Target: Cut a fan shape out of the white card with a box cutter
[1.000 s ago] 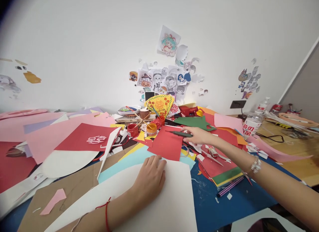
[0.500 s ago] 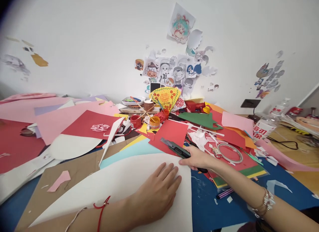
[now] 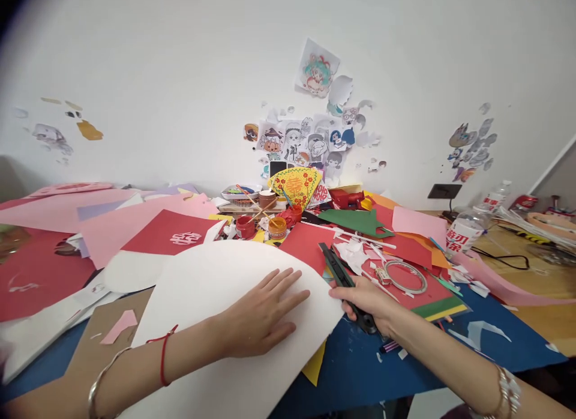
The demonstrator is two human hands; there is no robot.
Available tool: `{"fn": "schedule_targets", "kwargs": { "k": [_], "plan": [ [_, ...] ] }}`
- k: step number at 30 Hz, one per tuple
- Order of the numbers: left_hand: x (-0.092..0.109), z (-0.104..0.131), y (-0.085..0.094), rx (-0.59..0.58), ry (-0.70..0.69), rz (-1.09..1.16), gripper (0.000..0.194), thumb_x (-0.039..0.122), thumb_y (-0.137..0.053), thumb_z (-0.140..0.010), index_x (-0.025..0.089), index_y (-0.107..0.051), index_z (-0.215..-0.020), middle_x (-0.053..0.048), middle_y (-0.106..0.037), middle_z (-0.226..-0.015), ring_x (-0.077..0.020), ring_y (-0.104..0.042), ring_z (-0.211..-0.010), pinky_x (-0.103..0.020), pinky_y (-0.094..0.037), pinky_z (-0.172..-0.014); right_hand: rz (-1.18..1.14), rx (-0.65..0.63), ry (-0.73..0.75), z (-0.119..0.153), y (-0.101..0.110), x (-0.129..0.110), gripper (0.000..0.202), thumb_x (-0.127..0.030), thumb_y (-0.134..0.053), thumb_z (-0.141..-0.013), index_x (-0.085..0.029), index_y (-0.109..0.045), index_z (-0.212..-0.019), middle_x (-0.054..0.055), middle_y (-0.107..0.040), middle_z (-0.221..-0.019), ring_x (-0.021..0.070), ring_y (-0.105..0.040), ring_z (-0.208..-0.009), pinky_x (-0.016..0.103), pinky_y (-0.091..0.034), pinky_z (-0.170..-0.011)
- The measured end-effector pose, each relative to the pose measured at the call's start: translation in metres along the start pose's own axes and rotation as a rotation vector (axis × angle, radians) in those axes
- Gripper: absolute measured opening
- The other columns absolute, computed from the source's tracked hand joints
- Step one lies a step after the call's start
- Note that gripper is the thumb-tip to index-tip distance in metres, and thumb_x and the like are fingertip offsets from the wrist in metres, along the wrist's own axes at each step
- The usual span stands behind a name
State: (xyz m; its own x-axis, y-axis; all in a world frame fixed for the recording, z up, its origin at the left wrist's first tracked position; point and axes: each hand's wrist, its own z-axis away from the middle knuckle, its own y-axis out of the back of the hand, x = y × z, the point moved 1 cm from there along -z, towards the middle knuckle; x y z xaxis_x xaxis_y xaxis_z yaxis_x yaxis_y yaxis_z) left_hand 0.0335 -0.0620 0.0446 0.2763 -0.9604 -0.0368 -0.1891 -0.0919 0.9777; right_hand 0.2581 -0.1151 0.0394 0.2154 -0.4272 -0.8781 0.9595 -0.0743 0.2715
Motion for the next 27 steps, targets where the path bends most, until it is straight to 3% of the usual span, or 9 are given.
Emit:
{"fn": "schedule_targets", "kwargs": {
  "k": [4, 7, 9, 11, 13, 17, 21, 27],
  "plan": [
    [-0.002, 0.004, -0.014, -0.073, -0.042, 0.059, 0.053, 0.046, -0.037, -0.092, 0.023, -0.034, -0.139, -0.018, -0.030, -0.147, -0.0342, -0.027, -0.136, -0.054, -0.024, -0.108, 0.232, -0.140, 0.060, 0.015, -0.004, 0.020, 0.047, -0.045, -0.054, -0.081, -0.011, -0.049, -0.112, -0.007, -0.044, -0.039, 0.0096, -0.039, -0.036, 0.018, -0.028, -0.037],
    [0.001, 0.003, -0.025, -0.099, -0.061, 0.089, 0.052, 0.048, -0.034, -0.092, 0.024, -0.036, -0.138, -0.017, -0.033, -0.145, -0.0342, -0.030, -0.134, -0.054, -0.025, -0.108, 0.447, -0.062, 0.082, 0.027, 0.010, 0.022, 0.057, -0.040, -0.042, -0.090, -0.009, -0.033, -0.137, -0.006, -0.047, -0.043, 0.0105, -0.041, -0.036, 0.018, -0.030, -0.036],
    [0.004, 0.002, -0.030, -0.101, -0.053, 0.101, 0.051, 0.048, -0.032, -0.092, 0.025, -0.038, -0.137, -0.016, -0.036, -0.143, -0.0345, -0.032, -0.133, -0.055, -0.025, -0.107, 0.555, 0.001, 0.090, 0.035, 0.022, 0.020, 0.058, -0.035, -0.039, -0.092, -0.015, -0.024, -0.145, -0.001, -0.057, -0.058, 0.0101, -0.046, -0.039, 0.018, -0.034, -0.037],
    [0.006, 0.000, -0.033, -0.089, -0.035, 0.106, 0.052, 0.051, -0.033, -0.091, 0.026, -0.040, -0.137, -0.017, -0.038, -0.141, -0.0350, -0.033, -0.132, -0.055, -0.026, -0.106, 0.632, -0.003, 0.099, 0.042, 0.030, 0.016, 0.056, -0.031, -0.038, -0.093, -0.022, -0.024, -0.146, 0.005, -0.063, -0.082, 0.0099, -0.052, -0.044, 0.019, -0.037, -0.036],
    [0.007, -0.001, -0.036, -0.075, -0.025, 0.104, 0.054, 0.053, -0.034, -0.090, 0.026, -0.040, -0.136, -0.017, -0.038, -0.141, -0.0355, -0.034, -0.131, -0.056, -0.025, -0.106, 0.701, -0.035, 0.095, 0.047, 0.033, 0.013, 0.056, -0.028, -0.038, -0.092, -0.027, -0.024, -0.146, 0.006, -0.063, -0.093, 0.0095, -0.054, -0.045, 0.019, -0.039, -0.036],
    [0.007, -0.002, -0.039, -0.069, -0.009, 0.114, 0.057, 0.055, -0.034, -0.089, 0.026, -0.039, -0.137, -0.016, -0.037, -0.142, -0.0358, -0.033, -0.130, -0.056, -0.025, -0.106, 0.816, -0.109, 0.120, 0.051, 0.028, 0.007, 0.054, -0.023, -0.039, -0.091, -0.032, -0.030, -0.144, 0.000, -0.062, -0.076, 0.0075, -0.053, -0.040, 0.018, -0.043, -0.043],
    [0.006, -0.002, -0.039, -0.081, -0.013, 0.119, 0.057, 0.055, -0.033, -0.089, 0.026, -0.038, -0.139, -0.016, -0.036, -0.143, -0.0355, -0.032, -0.131, -0.058, -0.024, -0.106, 0.872, -0.138, 0.135, 0.051, 0.021, 0.001, 0.053, -0.023, -0.039, -0.091, -0.035, -0.034, -0.142, 0.000, -0.064, -0.078, 0.0075, -0.055, -0.039, 0.018, -0.043, -0.045],
    [0.008, -0.003, -0.038, -0.091, -0.008, 0.133, 0.057, 0.055, -0.032, -0.090, 0.026, -0.038, -0.138, -0.017, -0.037, -0.142, -0.0362, -0.033, -0.131, -0.058, -0.023, -0.106, 0.965, -0.040, 0.204, 0.052, 0.016, -0.011, 0.052, -0.020, -0.038, -0.090, -0.031, -0.037, -0.141, -0.002, -0.061, -0.063, 0.0097, -0.056, -0.039, 0.019, -0.042, -0.044]
  ]
}}
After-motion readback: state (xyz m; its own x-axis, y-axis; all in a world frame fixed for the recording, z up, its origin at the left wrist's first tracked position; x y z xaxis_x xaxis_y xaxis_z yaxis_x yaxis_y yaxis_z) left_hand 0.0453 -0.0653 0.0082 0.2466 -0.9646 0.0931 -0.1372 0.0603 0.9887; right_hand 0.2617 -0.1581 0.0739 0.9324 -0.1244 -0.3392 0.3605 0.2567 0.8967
